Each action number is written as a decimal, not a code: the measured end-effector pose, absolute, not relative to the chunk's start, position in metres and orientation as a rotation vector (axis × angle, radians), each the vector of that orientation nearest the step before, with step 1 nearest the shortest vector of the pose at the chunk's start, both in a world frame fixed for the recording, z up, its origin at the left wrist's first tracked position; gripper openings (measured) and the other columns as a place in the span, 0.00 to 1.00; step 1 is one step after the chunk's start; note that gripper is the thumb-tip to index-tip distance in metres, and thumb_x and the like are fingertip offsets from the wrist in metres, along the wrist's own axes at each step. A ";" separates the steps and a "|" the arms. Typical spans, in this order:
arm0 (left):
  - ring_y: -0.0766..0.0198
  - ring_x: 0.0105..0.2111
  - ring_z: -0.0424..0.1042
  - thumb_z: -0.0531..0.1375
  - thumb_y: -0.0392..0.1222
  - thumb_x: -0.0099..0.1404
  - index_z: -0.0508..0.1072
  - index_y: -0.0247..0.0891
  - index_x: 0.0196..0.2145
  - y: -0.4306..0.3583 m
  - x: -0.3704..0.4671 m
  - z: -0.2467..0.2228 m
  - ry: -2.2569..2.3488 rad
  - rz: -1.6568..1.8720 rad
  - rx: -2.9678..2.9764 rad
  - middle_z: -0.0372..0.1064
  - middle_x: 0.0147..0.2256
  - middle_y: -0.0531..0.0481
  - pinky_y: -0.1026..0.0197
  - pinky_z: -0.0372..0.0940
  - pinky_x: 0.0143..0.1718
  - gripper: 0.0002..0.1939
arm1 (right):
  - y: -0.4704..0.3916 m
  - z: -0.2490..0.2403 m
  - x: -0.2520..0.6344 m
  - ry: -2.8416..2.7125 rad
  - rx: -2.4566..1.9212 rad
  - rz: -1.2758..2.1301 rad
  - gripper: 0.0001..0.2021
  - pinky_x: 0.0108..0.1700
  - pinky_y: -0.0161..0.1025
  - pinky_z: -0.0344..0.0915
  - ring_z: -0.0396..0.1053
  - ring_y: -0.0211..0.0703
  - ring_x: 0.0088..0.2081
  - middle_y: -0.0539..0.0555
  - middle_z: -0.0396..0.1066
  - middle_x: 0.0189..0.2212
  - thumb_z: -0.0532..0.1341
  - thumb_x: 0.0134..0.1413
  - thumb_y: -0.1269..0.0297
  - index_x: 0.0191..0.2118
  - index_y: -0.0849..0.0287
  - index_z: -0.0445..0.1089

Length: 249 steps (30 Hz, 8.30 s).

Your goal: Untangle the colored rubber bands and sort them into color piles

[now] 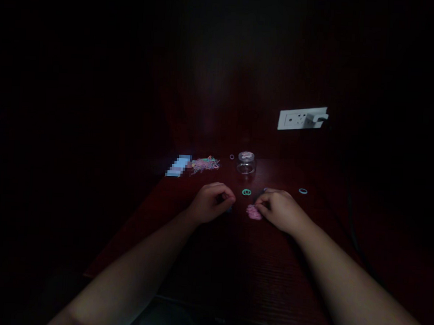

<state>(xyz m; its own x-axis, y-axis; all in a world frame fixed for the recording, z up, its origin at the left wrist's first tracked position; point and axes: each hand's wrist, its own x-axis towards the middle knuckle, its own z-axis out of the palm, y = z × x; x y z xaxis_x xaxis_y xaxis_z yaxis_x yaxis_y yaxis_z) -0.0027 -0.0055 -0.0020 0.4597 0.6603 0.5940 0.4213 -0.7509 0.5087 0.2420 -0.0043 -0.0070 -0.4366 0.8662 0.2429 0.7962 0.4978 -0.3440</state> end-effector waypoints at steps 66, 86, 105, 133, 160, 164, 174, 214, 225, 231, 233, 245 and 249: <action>0.64 0.42 0.77 0.61 0.37 0.66 0.77 0.43 0.38 0.008 -0.006 -0.008 0.799 1.323 2.549 0.79 0.40 0.52 0.56 0.70 0.48 0.05 | -0.015 -0.005 0.229 -2.046 -1.069 0.426 0.09 0.32 0.38 0.65 0.67 0.40 0.29 0.50 0.66 0.27 0.63 0.56 0.60 0.40 0.57 0.73; 0.63 0.39 0.74 0.62 0.39 0.65 0.74 0.42 0.36 -0.002 0.003 0.001 0.940 1.189 2.593 0.78 0.36 0.54 0.56 0.67 0.44 0.01 | -0.021 -0.001 0.225 -2.112 -0.882 0.446 0.05 0.32 0.38 0.61 0.64 0.40 0.28 0.50 0.65 0.25 0.63 0.59 0.63 0.36 0.58 0.74; 0.62 0.39 0.73 0.61 0.37 0.63 0.72 0.42 0.39 -0.002 -0.002 0.001 0.903 1.184 2.562 0.76 0.37 0.53 0.56 0.67 0.44 0.05 | -0.018 0.001 0.235 -2.065 -0.964 0.442 0.09 0.30 0.37 0.60 0.63 0.40 0.27 0.50 0.64 0.25 0.60 0.61 0.61 0.33 0.58 0.75; 0.64 0.35 0.72 0.60 0.42 0.66 0.75 0.41 0.36 -0.005 0.002 0.005 0.919 0.981 2.596 0.76 0.33 0.53 0.59 0.66 0.41 0.05 | -0.025 0.001 0.224 -2.153 -0.954 0.500 0.07 0.31 0.37 0.61 0.63 0.39 0.27 0.49 0.66 0.24 0.60 0.60 0.63 0.33 0.58 0.71; 0.63 0.36 0.73 0.61 0.44 0.67 0.76 0.40 0.36 -0.006 0.003 0.006 0.908 0.925 2.573 0.77 0.34 0.51 0.58 0.67 0.42 0.06 | -0.025 0.003 0.223 -2.162 -0.934 0.450 0.08 0.31 0.37 0.61 0.63 0.39 0.26 0.50 0.67 0.23 0.59 0.61 0.63 0.33 0.57 0.73; 0.64 0.36 0.73 0.61 0.44 0.66 0.76 0.40 0.36 -0.006 0.002 0.006 0.914 0.930 2.562 0.77 0.34 0.52 0.59 0.66 0.42 0.06 | -0.025 0.003 0.223 -2.167 -0.936 0.457 0.08 0.31 0.37 0.61 0.63 0.39 0.26 0.49 0.67 0.23 0.59 0.62 0.64 0.33 0.58 0.72; 0.64 0.35 0.73 0.60 0.45 0.67 0.76 0.40 0.35 -0.007 0.002 0.006 0.909 0.905 2.575 0.76 0.33 0.51 0.59 0.66 0.41 0.08 | -0.024 0.002 0.224 -2.162 -0.925 0.449 0.08 0.32 0.37 0.61 0.64 0.39 0.26 0.50 0.68 0.24 0.58 0.62 0.65 0.33 0.57 0.73; 0.66 0.32 0.71 0.61 0.40 0.64 0.74 0.39 0.33 -0.007 0.002 0.004 0.844 0.990 2.550 0.74 0.30 0.53 0.61 0.65 0.39 0.04 | -0.022 -0.002 0.226 -2.170 -0.933 0.450 0.09 0.32 0.37 0.60 0.63 0.38 0.28 0.49 0.65 0.24 0.61 0.60 0.64 0.29 0.58 0.68; 0.66 0.32 0.71 0.61 0.39 0.64 0.74 0.38 0.33 -0.007 0.003 0.005 0.851 1.022 2.546 0.74 0.30 0.53 0.61 0.65 0.40 0.03 | -0.022 -0.004 0.226 -2.158 -0.965 0.467 0.07 0.30 0.36 0.60 0.63 0.39 0.27 0.49 0.66 0.25 0.61 0.59 0.64 0.30 0.58 0.68; 0.66 0.32 0.70 0.61 0.38 0.62 0.73 0.38 0.32 -0.007 0.003 0.004 0.858 1.018 2.523 0.73 0.30 0.53 0.61 0.64 0.38 0.02 | -0.025 -0.001 0.225 -2.167 -0.972 0.473 0.06 0.30 0.36 0.59 0.62 0.39 0.27 0.49 0.65 0.24 0.60 0.58 0.65 0.30 0.57 0.67; 0.66 0.32 0.70 0.62 0.38 0.61 0.73 0.38 0.32 -0.006 0.003 0.003 0.865 1.020 2.518 0.73 0.30 0.53 0.61 0.64 0.38 0.02 | -0.026 0.001 0.224 -2.175 -0.959 0.467 0.06 0.31 0.36 0.59 0.61 0.39 0.27 0.49 0.64 0.24 0.60 0.58 0.66 0.30 0.57 0.66; 0.67 0.31 0.70 0.62 0.39 0.62 0.73 0.38 0.31 -0.006 0.002 0.002 0.846 1.037 2.498 0.73 0.29 0.53 0.62 0.65 0.38 0.03 | -0.026 0.002 0.223 -2.186 -0.943 0.480 0.08 0.32 0.37 0.59 0.61 0.39 0.28 0.49 0.63 0.25 0.60 0.60 0.65 0.29 0.57 0.67; 0.66 0.31 0.70 0.61 0.38 0.61 0.73 0.38 0.31 -0.007 0.002 0.003 0.867 1.023 2.490 0.73 0.29 0.53 0.61 0.65 0.37 0.02 | -0.027 0.004 0.223 -2.197 -0.942 0.484 0.09 0.33 0.38 0.60 0.62 0.39 0.28 0.50 0.63 0.25 0.59 0.61 0.65 0.29 0.57 0.67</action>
<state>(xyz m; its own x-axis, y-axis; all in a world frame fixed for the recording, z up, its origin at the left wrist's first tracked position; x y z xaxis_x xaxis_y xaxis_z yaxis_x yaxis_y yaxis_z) 0.0020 -0.0065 0.0025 0.5610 0.6384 0.5270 0.4151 -0.7678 0.4881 0.2232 -0.0270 0.0037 -0.5000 0.7417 0.4471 0.4852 0.6675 -0.5647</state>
